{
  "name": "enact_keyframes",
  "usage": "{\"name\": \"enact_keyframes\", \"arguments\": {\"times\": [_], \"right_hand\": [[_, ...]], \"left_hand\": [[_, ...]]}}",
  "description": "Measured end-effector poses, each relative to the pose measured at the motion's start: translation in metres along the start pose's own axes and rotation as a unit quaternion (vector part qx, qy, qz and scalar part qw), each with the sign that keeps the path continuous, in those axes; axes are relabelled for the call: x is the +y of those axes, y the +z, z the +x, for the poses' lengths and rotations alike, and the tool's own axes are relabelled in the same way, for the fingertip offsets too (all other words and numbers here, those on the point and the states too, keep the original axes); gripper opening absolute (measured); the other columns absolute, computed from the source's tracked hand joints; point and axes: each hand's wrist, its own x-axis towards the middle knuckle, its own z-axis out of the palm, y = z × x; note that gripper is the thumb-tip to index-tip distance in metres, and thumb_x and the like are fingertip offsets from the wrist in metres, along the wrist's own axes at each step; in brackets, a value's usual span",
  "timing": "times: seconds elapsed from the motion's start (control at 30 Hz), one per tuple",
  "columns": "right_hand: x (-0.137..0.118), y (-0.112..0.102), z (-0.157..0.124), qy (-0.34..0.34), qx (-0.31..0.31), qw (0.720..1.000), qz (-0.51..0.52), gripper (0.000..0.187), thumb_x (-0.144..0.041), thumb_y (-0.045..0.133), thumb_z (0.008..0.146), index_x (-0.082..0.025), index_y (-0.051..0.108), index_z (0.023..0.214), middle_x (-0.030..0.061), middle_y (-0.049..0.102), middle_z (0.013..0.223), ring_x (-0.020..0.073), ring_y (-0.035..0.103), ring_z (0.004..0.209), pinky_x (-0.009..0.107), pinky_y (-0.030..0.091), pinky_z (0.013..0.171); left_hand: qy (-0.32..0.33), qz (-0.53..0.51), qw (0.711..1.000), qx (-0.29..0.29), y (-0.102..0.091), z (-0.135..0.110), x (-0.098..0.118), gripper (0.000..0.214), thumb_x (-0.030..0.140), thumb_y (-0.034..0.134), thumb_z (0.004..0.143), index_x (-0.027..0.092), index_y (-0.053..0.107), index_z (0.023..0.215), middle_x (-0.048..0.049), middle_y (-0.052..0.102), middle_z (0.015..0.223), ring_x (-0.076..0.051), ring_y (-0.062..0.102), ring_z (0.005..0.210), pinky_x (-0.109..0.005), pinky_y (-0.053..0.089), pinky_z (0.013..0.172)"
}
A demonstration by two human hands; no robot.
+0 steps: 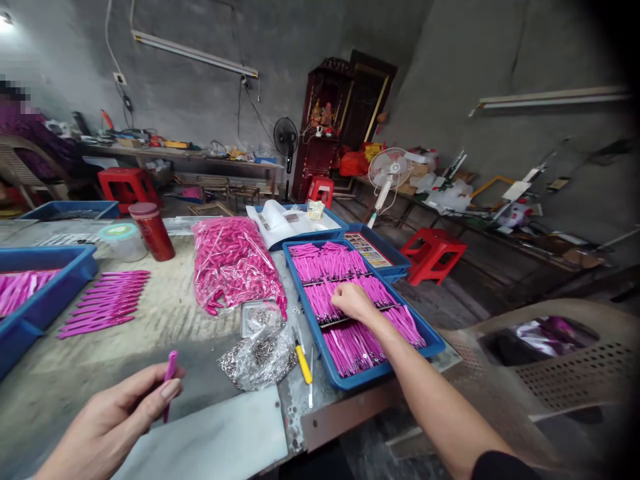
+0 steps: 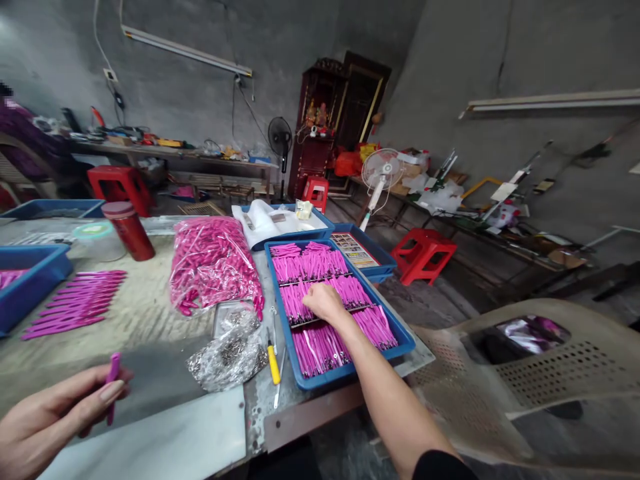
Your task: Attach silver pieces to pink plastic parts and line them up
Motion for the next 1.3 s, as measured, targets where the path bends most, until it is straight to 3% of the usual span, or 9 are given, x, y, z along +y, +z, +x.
{"name": "enact_keyframes", "arguments": {"times": [0.13, 0.23, 0.33, 0.43, 0.5, 0.63, 0.73, 1.1, 1.3], "right_hand": [[-0.009, -0.005, -0.016, -0.045, -0.001, 0.994, 0.097, 0.014, -0.019, 0.041, 0.064, -0.016, 0.050, 0.055, -0.0008, 0.053, 0.052, 0.0112, 0.052, 0.053, 0.020, 0.037, 0.051], [-0.026, -0.001, -0.039, -0.071, -0.050, 0.972, 0.219, 0.012, -0.024, 0.041, 0.065, -0.017, 0.045, 0.056, -0.0041, 0.047, 0.046, 0.0088, 0.047, 0.044, 0.019, 0.038, 0.046], [-0.047, 0.011, -0.064, -0.069, -0.136, 0.870, 0.469, 0.012, -0.027, 0.052, 0.060, -0.017, 0.046, 0.055, -0.0051, 0.047, 0.044, 0.0072, 0.042, 0.038, 0.019, 0.036, 0.041], [-0.065, 0.029, -0.085, -0.057, -0.210, 0.789, 0.575, 0.016, -0.027, 0.059, 0.058, -0.016, 0.048, 0.054, -0.0040, 0.050, 0.043, 0.0060, 0.041, 0.035, 0.018, 0.032, 0.037], [-0.074, 0.041, -0.095, -0.051, -0.243, 0.757, 0.604, 0.018, -0.027, 0.062, 0.058, -0.015, 0.049, 0.054, -0.0035, 0.051, 0.043, 0.0055, 0.041, 0.034, 0.017, 0.030, 0.036], [-0.088, 0.058, -0.106, -0.052, -0.280, 0.722, 0.631, 0.022, -0.030, 0.062, 0.061, -0.015, 0.046, 0.055, -0.0013, 0.055, 0.047, 0.0070, 0.046, 0.039, 0.017, 0.029, 0.038], [-0.094, 0.065, -0.112, -0.061, -0.267, 0.729, 0.628, 0.026, -0.034, 0.061, 0.065, -0.016, 0.044, 0.058, -0.0008, 0.057, 0.052, 0.0070, 0.046, 0.043, 0.018, 0.032, 0.041], [-0.095, 0.072, -0.129, -0.128, -0.170, 0.844, 0.492, 0.026, -0.038, 0.049, 0.078, -0.017, 0.049, 0.063, -0.0012, 0.053, 0.058, 0.0095, 0.046, 0.054, 0.021, 0.036, 0.053], [-0.096, 0.073, -0.131, -0.132, -0.167, 0.843, 0.493, 0.026, -0.037, 0.047, 0.080, -0.016, 0.052, 0.066, -0.0003, 0.054, 0.060, 0.0106, 0.047, 0.057, 0.022, 0.037, 0.055]], "left_hand": [[0.035, -0.071, 0.996, -0.038, 0.020, 0.003, 0.033, 0.031, 0.050, 0.054, 0.063, 0.019, 0.058, 0.058, 0.0035, 0.050, 0.053, -0.010, 0.043, 0.050, -0.017, 0.037, 0.047], [0.072, -0.137, 0.987, -0.047, 0.043, 0.006, 0.048, 0.032, 0.046, 0.054, 0.066, 0.017, 0.056, 0.054, 0.0027, 0.046, 0.051, -0.009, 0.040, 0.050, -0.017, 0.035, 0.047], [0.069, -0.217, 0.972, -0.049, 0.072, 0.010, 0.055, 0.033, 0.042, 0.055, 0.067, 0.015, 0.053, 0.049, 0.0024, 0.045, 0.050, -0.009, 0.041, 0.051, -0.018, 0.035, 0.049], [0.009, -0.322, 0.945, -0.055, 0.099, 0.012, 0.058, 0.027, 0.040, 0.058, 0.066, 0.014, 0.061, 0.068, 0.0022, 0.050, 0.052, -0.009, 0.044, 0.049, -0.020, 0.037, 0.049], [-0.027, -0.389, 0.918, -0.067, 0.112, 0.013, 0.058, 0.030, 0.040, 0.060, 0.064, 0.013, 0.061, 0.077, 0.0016, 0.053, 0.054, -0.009, 0.046, 0.048, -0.021, 0.038, 0.049], [-0.050, -0.457, 0.884, -0.081, 0.124, 0.011, 0.053, 0.030, 0.041, 0.060, 0.065, 0.012, 0.060, 0.074, 0.0014, 0.055, 0.050, -0.009, 0.047, 0.043, -0.020, 0.036, 0.045], [-0.065, -0.472, 0.877, -0.068, 0.124, 0.009, 0.047, 0.029, 0.041, 0.062, 0.064, 0.013, 0.058, 0.070, 0.0022, 0.055, 0.049, -0.008, 0.048, 0.041, -0.020, 0.035, 0.043], [-0.059, -0.454, 0.887, -0.055, 0.121, 0.001, 0.037, 0.027, 0.039, 0.062, 0.064, 0.013, 0.057, 0.067, 0.0028, 0.053, 0.052, -0.008, 0.047, 0.045, -0.019, 0.037, 0.046], [-0.059, -0.453, 0.888, -0.057, 0.121, -0.001, 0.035, 0.027, 0.039, 0.062, 0.064, 0.013, 0.057, 0.063, 0.0027, 0.053, 0.053, -0.008, 0.047, 0.047, -0.019, 0.037, 0.047]]}}
